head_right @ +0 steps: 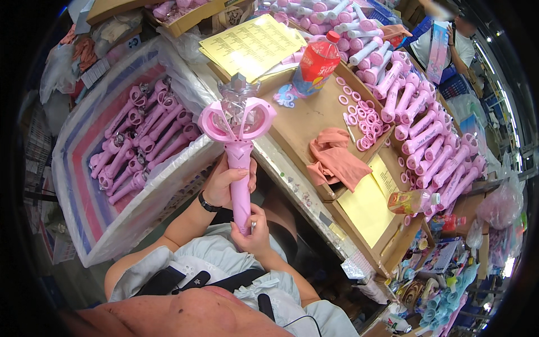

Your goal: The person assembles a pink light stick by attaching a silver crown to the top, wiping the surface with a cloth, and applying a sticker to the handle. The person then uses a small metal tool to adjust the crown and continues wiping the light stick.

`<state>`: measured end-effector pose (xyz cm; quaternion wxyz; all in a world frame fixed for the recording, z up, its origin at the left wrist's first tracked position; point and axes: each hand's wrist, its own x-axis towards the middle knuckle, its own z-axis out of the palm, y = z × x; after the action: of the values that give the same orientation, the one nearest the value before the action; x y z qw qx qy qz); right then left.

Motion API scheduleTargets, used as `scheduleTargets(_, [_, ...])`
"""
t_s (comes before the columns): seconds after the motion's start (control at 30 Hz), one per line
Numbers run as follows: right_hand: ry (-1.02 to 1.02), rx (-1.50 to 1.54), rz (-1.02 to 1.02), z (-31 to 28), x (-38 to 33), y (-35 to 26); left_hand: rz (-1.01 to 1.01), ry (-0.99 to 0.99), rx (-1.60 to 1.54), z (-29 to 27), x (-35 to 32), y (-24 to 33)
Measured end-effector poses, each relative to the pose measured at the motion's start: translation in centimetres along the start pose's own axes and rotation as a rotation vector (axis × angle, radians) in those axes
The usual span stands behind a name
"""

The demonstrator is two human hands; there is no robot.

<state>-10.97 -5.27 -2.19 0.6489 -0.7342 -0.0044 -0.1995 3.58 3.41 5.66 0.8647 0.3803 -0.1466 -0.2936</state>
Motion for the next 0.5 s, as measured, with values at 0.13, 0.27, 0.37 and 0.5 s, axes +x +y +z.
scheduleTargets(0.13, [-0.01,0.01,0.017,-0.3,-0.2,-0.1,0.002,-0.094,-0.065,-0.6,0.8,0.5])
scheduleTargets(0.27, [-0.102,-0.021,-0.07,-0.6,-0.3,-0.1,0.288,0.08,-0.007,-1.4,2.4,1.4])
scheduleTargets(0.37, [-0.08,-0.012,-0.049,-0.4,-0.1,0.0,0.155,-0.016,0.03,-1.2,1.9,1.5])
scheduleTargets(0.5, [-0.046,0.014,-0.017,-0.3,-0.1,0.1,0.07,-0.06,0.199,-0.7,0.4,0.8])
